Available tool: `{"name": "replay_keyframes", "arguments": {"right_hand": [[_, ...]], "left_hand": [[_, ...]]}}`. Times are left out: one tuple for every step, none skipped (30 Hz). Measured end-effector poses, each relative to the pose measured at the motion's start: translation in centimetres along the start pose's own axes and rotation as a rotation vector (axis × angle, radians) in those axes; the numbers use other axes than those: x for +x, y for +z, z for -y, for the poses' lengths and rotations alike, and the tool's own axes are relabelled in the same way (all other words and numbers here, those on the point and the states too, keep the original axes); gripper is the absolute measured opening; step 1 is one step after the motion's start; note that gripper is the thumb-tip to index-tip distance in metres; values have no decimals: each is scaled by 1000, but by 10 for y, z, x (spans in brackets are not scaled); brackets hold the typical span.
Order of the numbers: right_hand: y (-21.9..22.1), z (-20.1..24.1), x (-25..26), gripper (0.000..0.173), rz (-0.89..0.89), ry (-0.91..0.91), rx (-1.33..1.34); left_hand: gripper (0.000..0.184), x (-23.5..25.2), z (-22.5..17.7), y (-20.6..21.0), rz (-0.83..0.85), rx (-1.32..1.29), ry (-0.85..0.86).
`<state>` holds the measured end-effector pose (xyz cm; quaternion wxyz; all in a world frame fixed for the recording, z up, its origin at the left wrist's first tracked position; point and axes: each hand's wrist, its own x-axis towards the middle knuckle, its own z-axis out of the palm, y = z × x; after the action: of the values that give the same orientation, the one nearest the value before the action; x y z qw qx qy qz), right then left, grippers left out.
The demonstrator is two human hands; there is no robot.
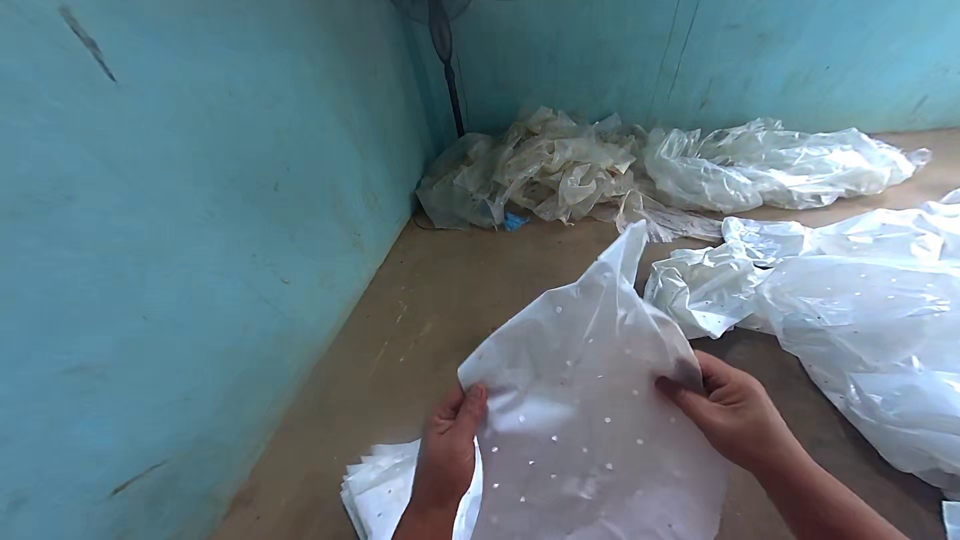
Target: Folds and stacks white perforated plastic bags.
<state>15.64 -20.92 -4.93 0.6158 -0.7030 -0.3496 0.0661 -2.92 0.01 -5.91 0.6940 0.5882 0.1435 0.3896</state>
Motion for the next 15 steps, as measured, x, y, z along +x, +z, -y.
{"name": "replay_keyframes", "arguments": {"right_hand": [[-2, 0, 5, 16, -35, -12, 3], [-4, 2, 9, 17, -58, -8, 56], [-4, 5, 11, 19, -73, 14, 141], [-2, 7, 11, 21, -68, 31, 221], [1, 9, 10, 22, -45, 32, 265], [4, 11, 7, 23, -8, 16, 282], [6, 13, 5, 22, 31, -8, 267], [8, 14, 4, 19, 67, -46, 220], [7, 14, 6, 15, 102, -86, 152], [4, 14, 8, 13, 132, -108, 76], [0, 14, 11, 15, 158, -108, 22], [-3, 14, 13, 17, 180, -95, -5], [-6, 13, 14, 19, 202, -82, -6], [-8, 12, 15, 20, 220, -71, 4], [-8, 12, 15, 21, 227, -69, 27]], "left_hand": [[27, -4, 2, -12, 183, -160, -4], [32, -7, 3, -22, 466, -300, 24], [38, -8, 3, -23, 726, -414, 72], [39, -11, 2, -15, 863, -496, 86], [35, -16, 4, -5, 911, -563, 39], [32, -20, 9, 5, 904, -623, -42], [31, -22, 17, 12, 859, -675, -123], [30, -22, 28, 17, 781, -690, -159], [30, -21, 40, 19, 708, -688, -146], [29, -17, 44, 18, 665, -675, -90], [28, -11, 42, 15, 647, -657, -5], [26, -3, 36, 12, 639, -648, 81], [25, 4, 29, 8, 645, -662, 150], [25, 9, 25, 5, 653, -707, 176], [24, 10, 25, 3, 642, -745, 151]]}}
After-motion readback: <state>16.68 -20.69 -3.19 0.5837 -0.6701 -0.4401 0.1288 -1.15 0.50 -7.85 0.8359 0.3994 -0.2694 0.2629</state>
